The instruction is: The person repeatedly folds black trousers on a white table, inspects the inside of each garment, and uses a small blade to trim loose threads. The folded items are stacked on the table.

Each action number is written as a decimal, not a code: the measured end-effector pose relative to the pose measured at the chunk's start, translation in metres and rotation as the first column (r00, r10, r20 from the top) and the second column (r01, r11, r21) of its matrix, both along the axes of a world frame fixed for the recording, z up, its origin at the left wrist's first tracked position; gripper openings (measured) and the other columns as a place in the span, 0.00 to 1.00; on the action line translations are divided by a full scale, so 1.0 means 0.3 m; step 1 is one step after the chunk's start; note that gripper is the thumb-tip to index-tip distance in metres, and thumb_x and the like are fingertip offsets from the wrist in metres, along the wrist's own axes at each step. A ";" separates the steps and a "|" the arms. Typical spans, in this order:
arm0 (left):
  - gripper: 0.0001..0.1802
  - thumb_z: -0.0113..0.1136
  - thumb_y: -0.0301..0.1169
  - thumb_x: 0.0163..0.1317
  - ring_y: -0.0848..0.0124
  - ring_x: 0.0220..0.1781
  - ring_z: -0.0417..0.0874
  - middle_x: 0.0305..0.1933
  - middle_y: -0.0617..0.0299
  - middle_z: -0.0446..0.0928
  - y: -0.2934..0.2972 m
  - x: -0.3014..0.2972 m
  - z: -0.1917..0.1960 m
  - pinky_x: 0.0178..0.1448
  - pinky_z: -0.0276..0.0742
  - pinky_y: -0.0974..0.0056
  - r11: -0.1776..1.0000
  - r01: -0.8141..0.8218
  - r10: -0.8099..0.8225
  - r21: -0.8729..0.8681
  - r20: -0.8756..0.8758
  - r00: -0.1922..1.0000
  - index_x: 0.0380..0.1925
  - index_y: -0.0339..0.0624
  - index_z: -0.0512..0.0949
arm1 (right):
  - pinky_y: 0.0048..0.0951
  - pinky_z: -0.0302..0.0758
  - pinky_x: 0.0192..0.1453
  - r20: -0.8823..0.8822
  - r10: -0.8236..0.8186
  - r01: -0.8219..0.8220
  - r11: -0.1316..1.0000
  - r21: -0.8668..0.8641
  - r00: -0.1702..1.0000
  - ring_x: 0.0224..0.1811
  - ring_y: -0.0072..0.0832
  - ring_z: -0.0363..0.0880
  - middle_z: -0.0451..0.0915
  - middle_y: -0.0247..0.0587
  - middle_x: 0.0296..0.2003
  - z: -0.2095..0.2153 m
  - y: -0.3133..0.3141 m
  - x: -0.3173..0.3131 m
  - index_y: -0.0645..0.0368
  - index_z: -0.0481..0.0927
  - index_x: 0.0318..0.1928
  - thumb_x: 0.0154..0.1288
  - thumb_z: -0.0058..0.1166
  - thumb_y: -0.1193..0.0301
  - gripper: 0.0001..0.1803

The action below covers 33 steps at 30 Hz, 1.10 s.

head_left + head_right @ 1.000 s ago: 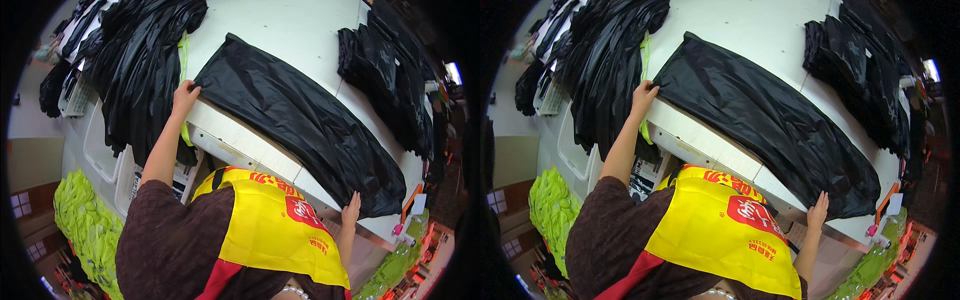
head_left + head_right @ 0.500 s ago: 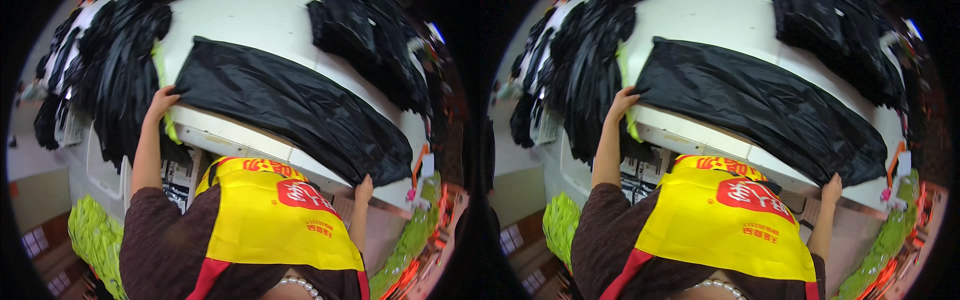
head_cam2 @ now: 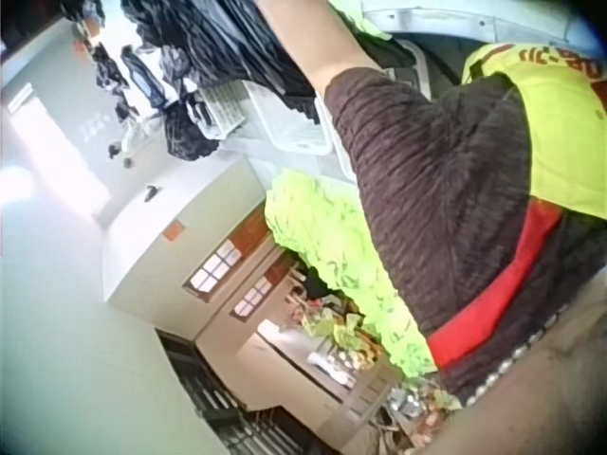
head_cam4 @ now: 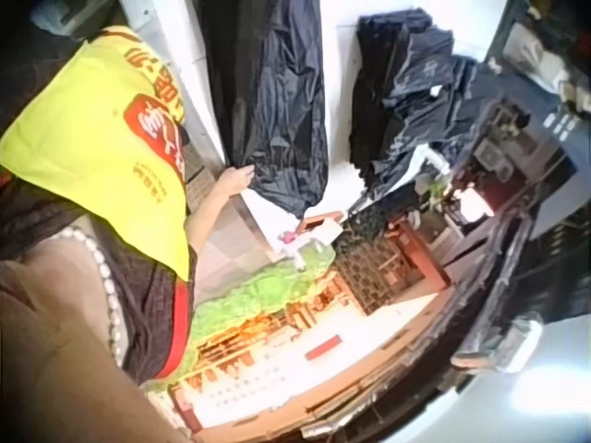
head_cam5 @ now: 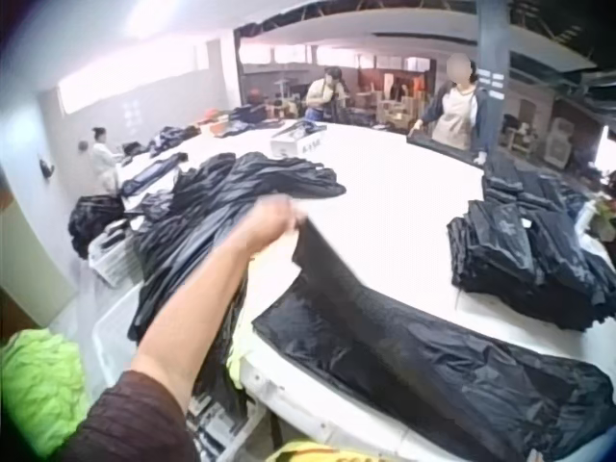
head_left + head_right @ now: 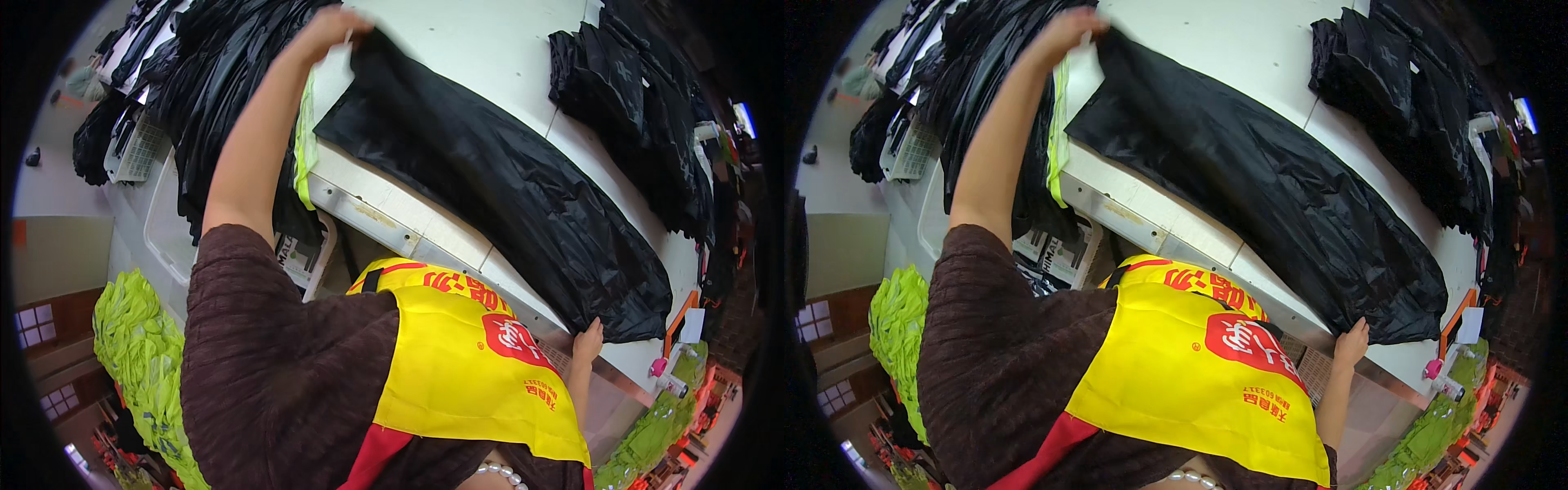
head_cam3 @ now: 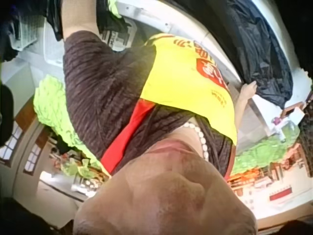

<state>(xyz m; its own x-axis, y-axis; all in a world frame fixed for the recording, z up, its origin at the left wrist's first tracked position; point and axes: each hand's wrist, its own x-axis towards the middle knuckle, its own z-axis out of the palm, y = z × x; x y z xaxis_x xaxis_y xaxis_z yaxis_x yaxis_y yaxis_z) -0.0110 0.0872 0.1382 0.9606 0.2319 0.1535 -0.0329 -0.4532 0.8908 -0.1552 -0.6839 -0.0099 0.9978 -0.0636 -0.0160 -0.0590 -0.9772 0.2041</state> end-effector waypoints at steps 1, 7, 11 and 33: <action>0.06 0.55 0.31 0.57 0.75 0.29 0.75 0.26 0.66 0.74 -0.070 -0.042 0.195 0.33 0.70 0.68 0.979 0.064 -0.032 -0.194 0.162 0.986 0.28 0.41 0.77 | 0.42 0.70 0.53 0.030 0.027 -0.029 0.998 0.055 0.999 0.50 0.50 0.71 0.70 0.55 0.52 0.006 0.020 -0.014 0.66 0.65 0.56 0.50 0.52 0.80 0.29; 0.03 0.54 0.28 0.56 0.74 0.33 0.73 0.25 0.67 0.71 0.094 -0.160 0.066 0.38 0.68 0.68 0.832 0.077 0.125 -0.549 0.321 0.939 0.25 0.45 0.74 | 0.41 0.62 0.61 0.207 0.133 -0.170 0.969 0.176 0.969 0.56 0.48 0.65 0.69 0.51 0.55 -0.035 0.057 -0.052 0.61 0.64 0.59 0.48 0.51 0.83 0.33; 0.10 0.55 0.34 0.51 0.70 0.36 0.74 0.31 0.64 0.74 0.136 -0.301 -0.360 0.39 0.69 0.65 0.841 -0.506 0.469 -0.190 -0.210 0.858 0.30 0.40 0.76 | 0.41 0.62 0.61 0.220 0.137 -0.171 0.975 0.145 0.966 0.56 0.48 0.65 0.68 0.51 0.56 -0.049 0.041 -0.060 0.61 0.65 0.59 0.47 0.51 0.84 0.34; 0.22 0.64 0.31 0.46 0.55 0.48 0.78 0.42 0.48 0.78 0.007 -0.625 -0.533 0.53 0.72 0.59 0.702 -0.419 0.640 0.576 -0.253 0.726 0.43 0.36 0.76 | 0.37 0.61 0.64 -0.469 0.085 0.108 0.923 0.369 0.879 0.61 0.49 0.63 0.64 0.54 0.60 0.144 -0.108 0.036 0.62 0.64 0.60 0.48 0.50 0.80 0.33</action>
<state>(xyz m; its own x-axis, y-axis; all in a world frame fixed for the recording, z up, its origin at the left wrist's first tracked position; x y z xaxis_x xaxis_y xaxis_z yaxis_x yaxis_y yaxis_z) -0.1984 0.0892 -0.0216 0.6837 0.7297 0.0102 0.6524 -0.6174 0.4394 -0.1444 -0.7162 0.0333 0.8629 0.0325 -0.5043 -0.0621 -0.9835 -0.1696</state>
